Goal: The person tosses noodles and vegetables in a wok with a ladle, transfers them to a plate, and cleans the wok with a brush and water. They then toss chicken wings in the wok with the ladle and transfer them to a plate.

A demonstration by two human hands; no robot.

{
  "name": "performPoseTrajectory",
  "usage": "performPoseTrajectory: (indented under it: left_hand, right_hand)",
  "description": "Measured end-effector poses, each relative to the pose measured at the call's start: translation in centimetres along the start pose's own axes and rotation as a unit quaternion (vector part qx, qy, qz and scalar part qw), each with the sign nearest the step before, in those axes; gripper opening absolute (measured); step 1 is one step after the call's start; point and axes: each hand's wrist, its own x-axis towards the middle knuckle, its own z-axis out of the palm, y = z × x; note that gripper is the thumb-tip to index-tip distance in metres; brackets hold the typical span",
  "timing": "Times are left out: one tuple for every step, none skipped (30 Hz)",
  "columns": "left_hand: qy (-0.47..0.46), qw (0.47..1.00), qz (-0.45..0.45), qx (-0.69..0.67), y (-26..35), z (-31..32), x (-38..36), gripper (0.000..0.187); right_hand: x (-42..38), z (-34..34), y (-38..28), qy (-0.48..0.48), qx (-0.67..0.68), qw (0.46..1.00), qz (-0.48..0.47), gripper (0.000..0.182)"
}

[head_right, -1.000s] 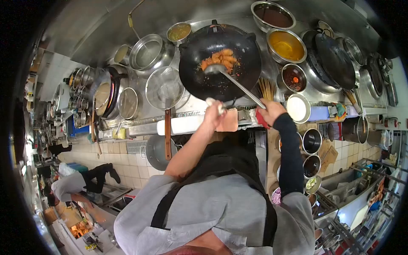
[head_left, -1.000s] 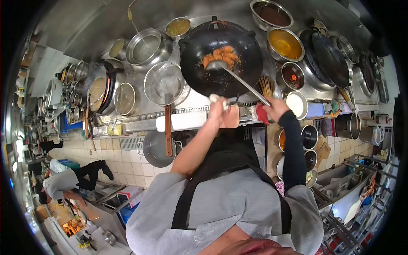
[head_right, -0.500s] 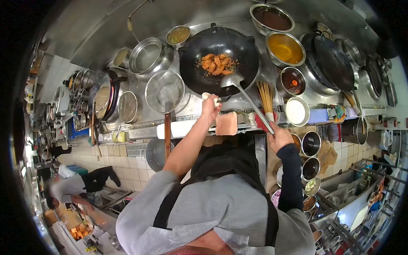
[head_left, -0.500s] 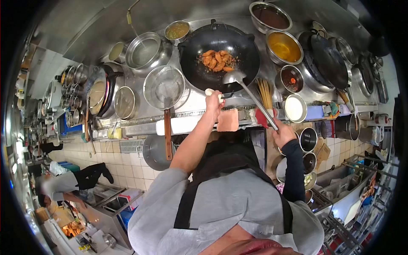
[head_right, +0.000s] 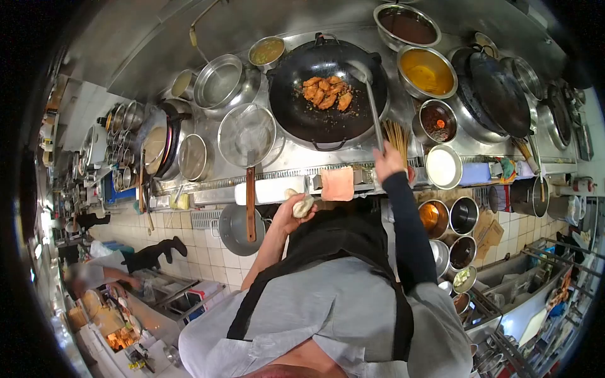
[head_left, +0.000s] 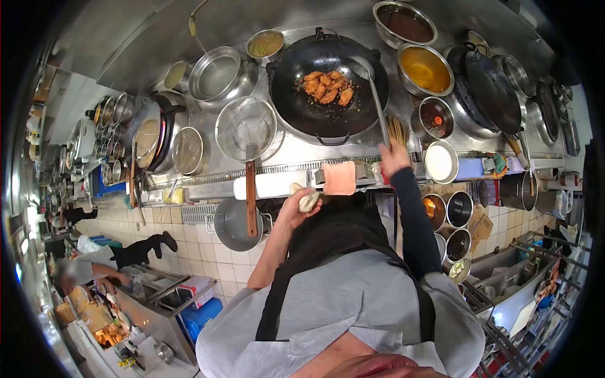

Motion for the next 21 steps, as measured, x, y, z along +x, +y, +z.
performPoseTrajectory:
  left_hand:
    - [0.014,1.000,0.002,-0.004,0.2,1.0,-0.8,0.036]
    - [0.028,1.000,0.006,-0.008,0.4,2.2,-1.5,0.036]
    - [0.043,0.999,0.009,-0.013,0.6,2.7,-1.7,0.036]
    - [0.027,1.000,0.006,-0.013,0.8,2.4,-1.5,0.036]
    - [0.010,1.000,0.002,-0.012,1.0,1.9,-1.0,0.037]
    - [-0.008,1.000,-0.003,-0.012,1.0,1.4,-0.5,0.037]
    - [-0.014,1.000,0.009,-0.025,0.9,0.9,0.0,0.037]
    - [-0.022,0.999,0.020,-0.038,0.9,0.5,0.6,0.037]
    - [-0.030,0.998,0.032,-0.050,1.0,0.3,1.1,0.038]
    - [-0.025,0.996,0.044,-0.070,1.2,0.4,1.5,0.036]
    - [-0.014,0.996,0.057,-0.069,1.6,0.5,1.6,0.035]
    - [-0.004,0.995,0.070,-0.069,2.1,0.8,1.7,0.034]
    - [0.007,0.994,0.084,-0.068,2.7,1.0,1.9,0.033]
    - [-0.009,0.995,0.077,-0.059,3.2,0.5,2.8,0.036]
    - [-0.016,0.995,0.078,-0.057,4.0,1.2,3.1,0.037]
    - [-0.024,0.995,0.079,-0.053,5.0,2.6,3.4,0.038]
    - [-0.032,0.995,0.080,-0.049,5.8,3.8,4.1,0.040]
    - [-0.035,0.996,0.069,-0.040,6.4,4.7,5.4,0.040]
    - [-0.039,0.997,0.060,-0.031,7.0,5.8,7.0,0.041]
    - [-0.043,0.997,0.052,-0.023,7.5,6.9,8.4,0.042]
    - [-0.006,0.999,0.049,-0.011,7.7,8.2,9.9,0.039]
  right_hand:
    - [2.6,2.0,0.8,-0.016,0.077,0.997,0.012,0.027]
    - [5.1,3.9,1.4,-0.038,0.148,0.988,0.035,0.025]
    - [6.6,5.3,1.4,-0.068,0.187,0.978,0.063,0.023]
    - [7.3,5.9,0.9,-0.105,0.181,0.975,0.076,0.025]
    - [7.7,6.3,0.7,-0.142,0.174,0.970,0.089,0.027]
    - [7.5,6.2,1.0,-0.139,0.091,0.986,-0.003,0.027]
    - [7.3,5.8,1.9,-0.134,0.007,0.986,-0.096,0.026]
    - [7.1,5.1,2.8,-0.126,-0.078,0.971,-0.187,0.026]
    - [6.1,3.8,3.8,-0.132,-0.085,0.960,-0.231,0.029]
    - [4.7,1.7,3.8,-0.176,-0.109,0.956,-0.206,0.036]
    - [4.1,0.7,6.5,-0.169,-0.085,0.954,-0.232,0.039]
    - [2.7,-1.7,6.9,-0.173,-0.140,0.947,-0.233,0.040]
    - [1.0,-4.2,5.2,-0.185,-0.183,0.946,-0.193,0.042]
    - [0.4,-6.4,4.0,-0.195,-0.195,0.943,-0.185,0.042]
    - [0.0,-7.6,3.6,-0.206,-0.206,0.940,-0.176,0.042]
    - [0.2,-7.0,3.6,-0.165,-0.229,0.943,-0.174,0.041]
    - [0.9,-5.4,3.5,-0.124,-0.252,0.945,-0.170,0.040]
    - [1.5,-3.7,2.6,-0.082,-0.274,0.944,-0.167,0.038]
    - [1.8,-1.4,0.0,-0.083,-0.298,0.946,-0.102,0.034]
    - [3.8,2.2,2.1,-0.045,-0.269,0.954,-0.125,0.035]
    - [4.4,4.6,2.0,-0.035,-0.287,0.951,-0.105,0.040]
